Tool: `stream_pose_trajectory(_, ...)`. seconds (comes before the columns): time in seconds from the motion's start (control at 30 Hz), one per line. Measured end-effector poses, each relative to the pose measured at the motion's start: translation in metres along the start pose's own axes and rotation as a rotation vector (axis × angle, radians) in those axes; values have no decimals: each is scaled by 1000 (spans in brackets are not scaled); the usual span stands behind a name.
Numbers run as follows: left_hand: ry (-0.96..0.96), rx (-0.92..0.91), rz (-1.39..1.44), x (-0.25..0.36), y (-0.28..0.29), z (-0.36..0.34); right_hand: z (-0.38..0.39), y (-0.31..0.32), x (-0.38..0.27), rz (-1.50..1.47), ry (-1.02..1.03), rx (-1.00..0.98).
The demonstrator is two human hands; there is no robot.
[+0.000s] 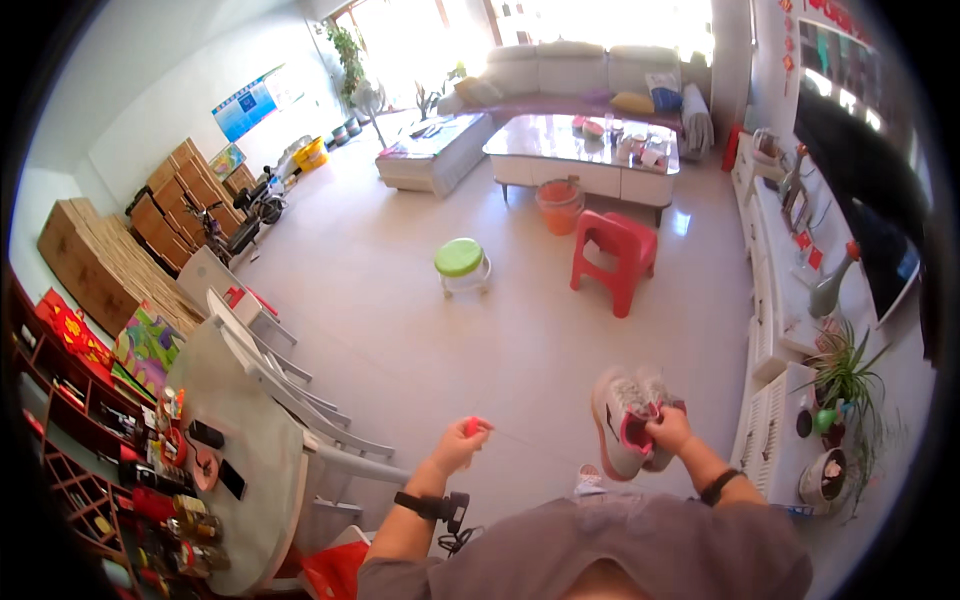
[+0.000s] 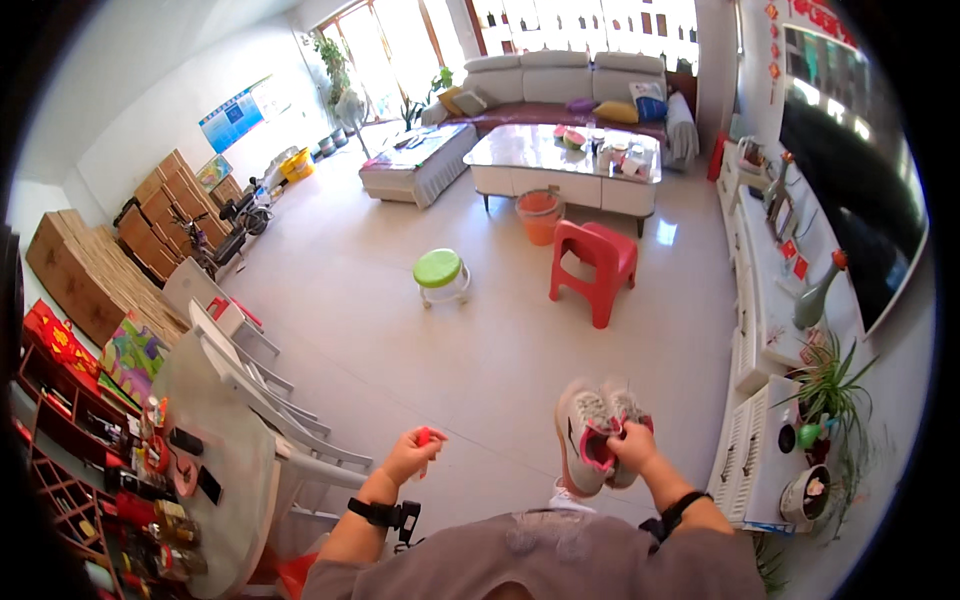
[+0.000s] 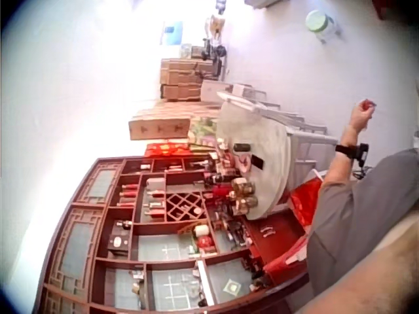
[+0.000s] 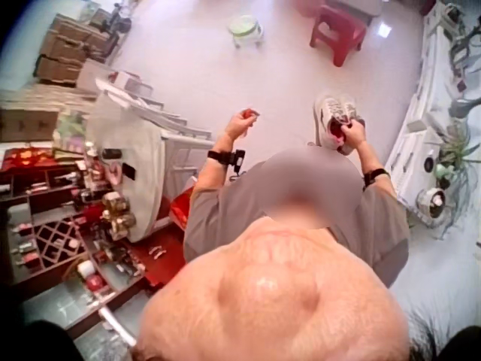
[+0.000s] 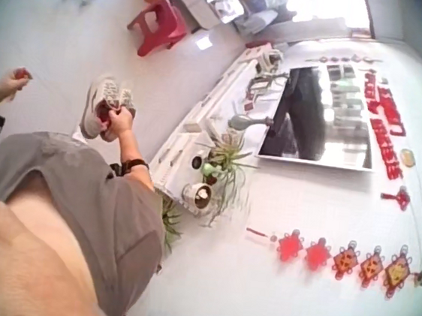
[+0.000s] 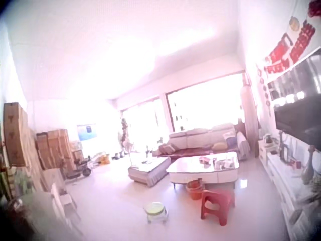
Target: The person applies glue from a bottle to the detached sole of a sneaker, wipes the sole with a tissue, and presses the parts together by hand.
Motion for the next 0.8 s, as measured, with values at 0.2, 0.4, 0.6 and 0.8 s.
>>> stream_pose_trajectory(0.2, -65, 389, 20, 43, 140, -60, -138, -24, -57, 56, 80, -126)
stream_pose_trajectory(0.4, -124, 792, -251, 77, 352, -116, -259, -80, -91, 87, 96, -165)
stream_pose_trajectory(0.6, -214, 770, -433, 106, 390, -252, -340, -114, -114, 91, -41, -200)
stream_pose_trajectory(0.8, -44, 81, -493, 51, 211, -427, -431, -146, -138, 62, -133, -200)
Point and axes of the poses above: each hand's wrist, its own z-axis away from the middle knuckle, its own y-axis out of the back of the hand, x = y × z, the point moved 7 cm from there along -z, towards the middle knuckle, and after that the axes turned 9 degrees about x, right-handed, at the moved point
